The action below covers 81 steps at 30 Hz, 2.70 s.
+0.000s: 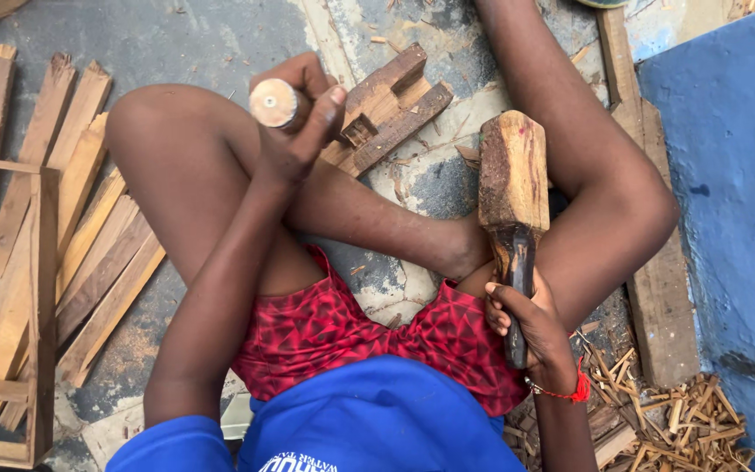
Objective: The person sits on the floor and uses a chisel and mallet to carve a piece of wood held between their feet. They repeatedly strike the chisel to shape the wood, creating wood shavings that accumulate on the floor.
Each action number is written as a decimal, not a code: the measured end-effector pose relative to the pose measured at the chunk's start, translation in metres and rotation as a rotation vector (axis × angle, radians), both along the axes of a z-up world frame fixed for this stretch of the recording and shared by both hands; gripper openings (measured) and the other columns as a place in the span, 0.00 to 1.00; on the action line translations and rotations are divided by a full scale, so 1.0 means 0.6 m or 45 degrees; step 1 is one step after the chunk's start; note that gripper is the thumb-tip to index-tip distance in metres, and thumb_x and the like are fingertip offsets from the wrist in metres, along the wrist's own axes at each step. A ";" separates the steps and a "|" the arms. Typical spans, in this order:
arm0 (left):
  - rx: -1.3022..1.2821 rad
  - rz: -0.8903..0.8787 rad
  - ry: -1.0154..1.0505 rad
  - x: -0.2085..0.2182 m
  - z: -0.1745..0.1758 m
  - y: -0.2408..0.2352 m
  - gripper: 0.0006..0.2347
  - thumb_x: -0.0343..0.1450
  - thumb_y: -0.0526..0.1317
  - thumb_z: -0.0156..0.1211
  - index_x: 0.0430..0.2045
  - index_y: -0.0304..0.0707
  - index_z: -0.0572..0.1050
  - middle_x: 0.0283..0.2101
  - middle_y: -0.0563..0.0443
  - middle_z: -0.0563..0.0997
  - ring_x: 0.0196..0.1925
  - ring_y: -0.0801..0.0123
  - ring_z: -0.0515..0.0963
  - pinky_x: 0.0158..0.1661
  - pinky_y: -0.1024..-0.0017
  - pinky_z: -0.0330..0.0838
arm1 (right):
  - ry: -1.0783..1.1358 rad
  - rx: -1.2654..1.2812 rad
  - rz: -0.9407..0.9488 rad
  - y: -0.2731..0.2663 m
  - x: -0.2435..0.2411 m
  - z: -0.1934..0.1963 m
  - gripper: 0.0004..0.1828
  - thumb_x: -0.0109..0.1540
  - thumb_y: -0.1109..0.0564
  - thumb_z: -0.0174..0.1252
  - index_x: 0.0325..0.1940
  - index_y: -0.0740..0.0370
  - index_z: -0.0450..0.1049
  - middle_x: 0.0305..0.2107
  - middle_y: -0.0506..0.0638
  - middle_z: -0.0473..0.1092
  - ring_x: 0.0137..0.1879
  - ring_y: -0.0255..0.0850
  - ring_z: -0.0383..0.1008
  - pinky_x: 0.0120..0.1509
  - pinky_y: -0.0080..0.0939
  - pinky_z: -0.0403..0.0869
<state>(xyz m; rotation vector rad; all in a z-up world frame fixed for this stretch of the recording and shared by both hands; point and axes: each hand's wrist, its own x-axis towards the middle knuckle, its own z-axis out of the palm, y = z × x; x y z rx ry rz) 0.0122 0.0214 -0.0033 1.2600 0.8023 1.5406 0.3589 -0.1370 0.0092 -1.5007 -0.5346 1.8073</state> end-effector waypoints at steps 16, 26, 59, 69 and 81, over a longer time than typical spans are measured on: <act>0.262 -0.031 0.378 0.029 0.006 0.009 0.14 0.72 0.30 0.64 0.19 0.33 0.64 0.20 0.52 0.68 0.22 0.74 0.66 0.27 0.72 0.60 | -0.271 0.074 0.098 -0.011 -0.052 0.037 0.19 0.58 0.68 0.57 0.51 0.66 0.60 0.20 0.48 0.63 0.20 0.31 0.63 0.21 0.32 0.64; 0.270 -0.027 0.398 0.037 -0.003 0.014 0.15 0.74 0.31 0.63 0.20 0.32 0.62 0.21 0.52 0.63 0.24 0.72 0.62 0.28 0.69 0.58 | -0.525 0.120 0.236 -0.011 -0.071 0.027 0.20 0.56 0.69 0.58 0.50 0.64 0.61 0.20 0.46 0.63 0.18 0.32 0.63 0.20 0.34 0.64; 0.282 -0.023 0.161 0.082 -0.083 0.086 0.06 0.70 0.34 0.66 0.31 0.31 0.75 0.30 0.55 0.77 0.34 0.78 0.74 0.37 0.73 0.72 | -0.500 0.682 0.202 0.026 -0.118 0.334 0.12 0.60 0.64 0.60 0.42 0.65 0.64 0.18 0.43 0.60 0.17 0.30 0.59 0.19 0.31 0.58; -0.114 0.380 -0.833 0.034 -0.051 0.168 0.07 0.72 0.35 0.61 0.25 0.38 0.71 0.12 0.57 0.65 0.10 0.75 0.63 0.12 0.73 0.57 | -0.516 0.489 -0.054 -0.041 -0.066 0.186 0.12 0.59 0.63 0.61 0.41 0.63 0.64 0.17 0.45 0.62 0.17 0.31 0.60 0.20 0.33 0.59; -0.043 -0.081 -0.069 0.037 -0.015 0.090 0.10 0.77 0.34 0.61 0.26 0.36 0.68 0.21 0.59 0.69 0.21 0.81 0.67 0.23 0.78 0.58 | -0.539 0.073 0.126 -0.054 -0.051 0.006 0.13 0.56 0.65 0.60 0.42 0.63 0.66 0.17 0.47 0.65 0.17 0.32 0.63 0.19 0.33 0.64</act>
